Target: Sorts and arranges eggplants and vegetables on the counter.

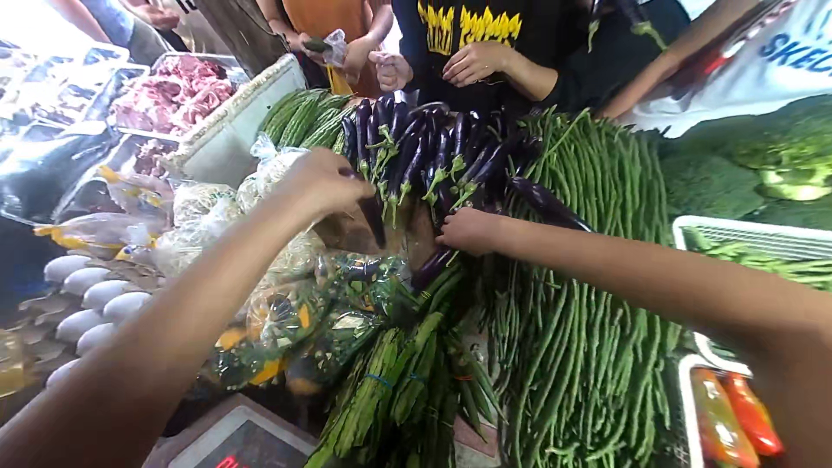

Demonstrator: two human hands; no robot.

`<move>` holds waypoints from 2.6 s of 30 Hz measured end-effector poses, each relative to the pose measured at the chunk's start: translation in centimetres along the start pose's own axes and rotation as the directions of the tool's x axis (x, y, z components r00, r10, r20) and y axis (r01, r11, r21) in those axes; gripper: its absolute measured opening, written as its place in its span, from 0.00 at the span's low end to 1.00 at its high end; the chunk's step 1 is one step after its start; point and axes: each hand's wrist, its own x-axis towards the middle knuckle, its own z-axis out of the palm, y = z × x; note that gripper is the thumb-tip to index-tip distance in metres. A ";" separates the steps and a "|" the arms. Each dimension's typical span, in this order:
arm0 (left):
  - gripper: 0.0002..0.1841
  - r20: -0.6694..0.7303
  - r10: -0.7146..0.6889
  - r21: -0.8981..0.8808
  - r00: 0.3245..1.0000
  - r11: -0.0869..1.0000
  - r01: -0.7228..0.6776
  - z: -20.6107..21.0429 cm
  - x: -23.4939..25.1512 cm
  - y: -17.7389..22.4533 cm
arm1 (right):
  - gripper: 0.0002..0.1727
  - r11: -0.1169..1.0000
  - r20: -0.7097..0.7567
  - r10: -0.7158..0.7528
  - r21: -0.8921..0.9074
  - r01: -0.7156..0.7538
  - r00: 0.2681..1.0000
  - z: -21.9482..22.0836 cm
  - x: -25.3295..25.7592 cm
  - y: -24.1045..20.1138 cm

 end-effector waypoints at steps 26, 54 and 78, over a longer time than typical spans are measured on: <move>0.31 -0.117 0.267 -0.028 0.956 0.962 -0.272 9.1 20.4 2.1 | 0.24 0.049 -0.059 0.918 0.998 0.034 0.392 -7.8 4.0 13.9; 0.51 -0.018 -0.276 -0.638 0.961 0.743 0.201 21.2 12.7 5.6 | 0.43 0.690 -0.500 0.537 0.723 -0.013 0.679 -2.0 -7.3 11.3; 0.08 0.459 -0.077 -0.292 0.885 0.928 0.232 0.4 2.0 6.4 | 0.32 0.310 -0.002 0.794 0.862 -0.401 0.608 -0.6 -10.3 -1.5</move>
